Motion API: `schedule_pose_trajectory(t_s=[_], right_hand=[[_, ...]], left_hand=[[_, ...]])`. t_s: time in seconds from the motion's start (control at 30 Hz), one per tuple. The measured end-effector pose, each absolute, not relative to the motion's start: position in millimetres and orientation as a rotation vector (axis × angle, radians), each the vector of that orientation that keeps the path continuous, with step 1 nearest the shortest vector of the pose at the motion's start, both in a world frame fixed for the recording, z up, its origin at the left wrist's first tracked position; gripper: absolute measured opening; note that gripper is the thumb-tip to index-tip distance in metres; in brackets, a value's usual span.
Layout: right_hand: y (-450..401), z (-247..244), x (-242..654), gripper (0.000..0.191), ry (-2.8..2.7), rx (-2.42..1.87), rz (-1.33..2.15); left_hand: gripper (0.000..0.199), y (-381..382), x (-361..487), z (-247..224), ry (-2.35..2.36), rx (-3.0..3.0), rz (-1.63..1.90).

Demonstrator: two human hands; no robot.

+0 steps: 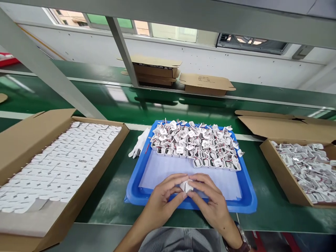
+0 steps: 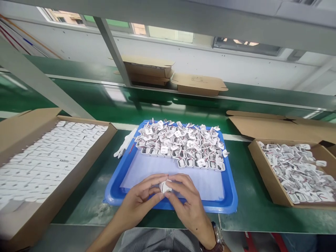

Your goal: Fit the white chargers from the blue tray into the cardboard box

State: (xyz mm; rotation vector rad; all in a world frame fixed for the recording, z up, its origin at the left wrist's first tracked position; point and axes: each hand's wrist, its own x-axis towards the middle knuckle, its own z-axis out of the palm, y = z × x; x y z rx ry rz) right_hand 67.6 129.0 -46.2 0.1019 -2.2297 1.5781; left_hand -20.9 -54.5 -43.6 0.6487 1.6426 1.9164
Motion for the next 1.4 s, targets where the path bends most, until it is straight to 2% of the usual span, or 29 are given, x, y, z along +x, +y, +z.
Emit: schedule_pose_trajectory(t_s=[0.2,0.3,0.5,0.73,0.87,0.97,1.17,1.4], right_hand=[[134,-42,71,0.022,-2.15,-0.103,1.723],[134,-42,72,0.021,-2.158,-0.111,1.726],[128,-41,73,0.034,-2.13,0.077,1.432],[126,-41,71,0.054,-2.236,0.316,1.224],[129,-40,69,0.055,-2.286,0.367,1.139],[127,-38,69,0.048,-2.26,0.273,1.155],[117,-40,72,0.028,-2.231,0.024,1.155],[109,-42,69,0.02,-2.197,-0.057,1.115]], left_hand=[[0.032,-52,-21,-25,1.753,0.632,1.869],[0.031,-51,-19,-23,1.772,0.615,1.846],[0.023,-43,-13,-28,1.913,0.539,1.827],[0.001,-36,-11,-36,1.908,0.552,2.14],[0.005,-35,-12,-40,1.855,0.552,2.231],[0.002,-38,-14,-40,1.764,0.576,2.249],[0.027,-49,-15,-41,1.639,0.676,2.186],[0.034,-53,-13,-48,1.696,0.764,2.132]])
